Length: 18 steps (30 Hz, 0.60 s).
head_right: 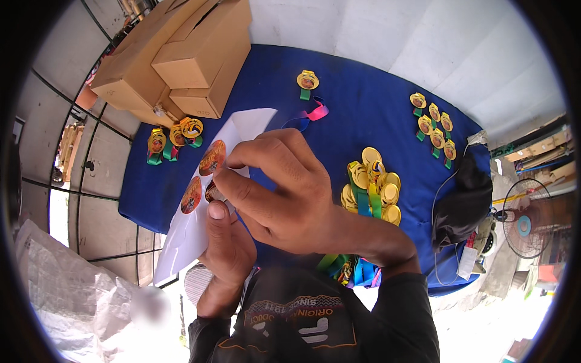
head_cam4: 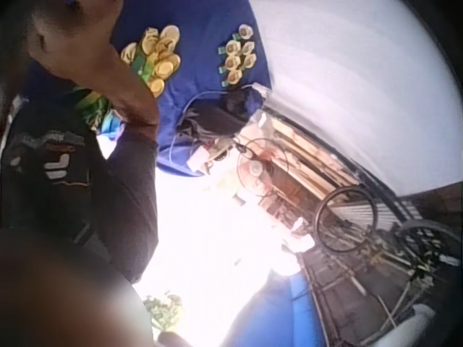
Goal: The person assembles medals by attaching colorful ribbons to gold-colored medallions and applying circular stickers to the front of each medallion. The person handles ribbons, medallions, and sticker sheets, repeatedly threading ribbons through medallion loops and pressing stickers onto the surfaces.
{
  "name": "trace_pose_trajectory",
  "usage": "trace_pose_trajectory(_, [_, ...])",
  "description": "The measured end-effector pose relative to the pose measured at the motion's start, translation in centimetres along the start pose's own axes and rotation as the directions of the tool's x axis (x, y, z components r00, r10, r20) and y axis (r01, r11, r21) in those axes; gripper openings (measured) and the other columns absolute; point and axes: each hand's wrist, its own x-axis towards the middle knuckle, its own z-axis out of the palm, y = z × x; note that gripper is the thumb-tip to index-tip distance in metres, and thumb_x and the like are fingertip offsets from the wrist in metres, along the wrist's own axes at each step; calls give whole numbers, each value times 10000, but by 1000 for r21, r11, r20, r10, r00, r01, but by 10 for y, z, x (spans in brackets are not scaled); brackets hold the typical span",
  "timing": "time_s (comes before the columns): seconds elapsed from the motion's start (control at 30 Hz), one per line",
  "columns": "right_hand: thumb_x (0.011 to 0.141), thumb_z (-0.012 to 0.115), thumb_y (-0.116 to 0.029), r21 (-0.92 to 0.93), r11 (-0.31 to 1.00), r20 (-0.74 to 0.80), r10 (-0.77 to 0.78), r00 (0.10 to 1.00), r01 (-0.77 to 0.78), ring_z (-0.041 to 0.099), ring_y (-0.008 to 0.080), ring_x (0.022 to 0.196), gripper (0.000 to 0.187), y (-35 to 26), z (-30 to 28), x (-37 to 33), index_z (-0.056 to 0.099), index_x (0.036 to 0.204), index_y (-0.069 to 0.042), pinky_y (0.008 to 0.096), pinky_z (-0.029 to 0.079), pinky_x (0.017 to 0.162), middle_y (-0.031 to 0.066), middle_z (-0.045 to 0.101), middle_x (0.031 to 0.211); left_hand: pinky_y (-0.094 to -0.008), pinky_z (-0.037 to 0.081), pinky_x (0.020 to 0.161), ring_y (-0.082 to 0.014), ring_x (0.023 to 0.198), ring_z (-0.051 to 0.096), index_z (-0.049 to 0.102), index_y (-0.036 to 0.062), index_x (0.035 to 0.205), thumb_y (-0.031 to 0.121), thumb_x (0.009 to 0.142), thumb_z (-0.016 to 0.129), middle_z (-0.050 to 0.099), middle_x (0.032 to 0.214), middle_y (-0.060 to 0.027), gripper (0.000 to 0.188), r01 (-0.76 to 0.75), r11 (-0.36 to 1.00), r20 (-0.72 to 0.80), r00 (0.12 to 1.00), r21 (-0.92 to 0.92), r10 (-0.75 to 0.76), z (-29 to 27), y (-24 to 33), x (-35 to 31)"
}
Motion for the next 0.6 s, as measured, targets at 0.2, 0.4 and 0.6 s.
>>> trace_pose_trajectory(0.2, [728,804,64,103,995,-42,9,999,-4,651,231,795,311,-1,4,-2,747,1026,-6,332,505,636,132,670,986,-410,432,1098,-253,1263,578,456,-58,1436,273,1086,507,579,1366,-184,485,26,999,32,999,19,-27,0,4,4])
trace_pose_trajectory(0.4, [750,785,104,85,996,-79,8,997,-1,663,221,760,341,1,4,-5,740,1070,-4,309,512,615,146,660,989,-402,418,1104,-247,1267,572,461,-42,1439,265,1091,499,572,1377,-173,466,11,999,93,996,32,-14,3,3,6])
trace_pose_trajectory(0.6, [757,773,114,84,996,-24,7,1000,-5,672,222,776,346,4,-1,-6,744,1082,-3,299,525,615,158,664,1005,-414,407,1118,-258,1291,559,464,-32,1440,221,1081,516,572,1384,-171,443,-39,993,159,987,110,21,-1,-1,10])
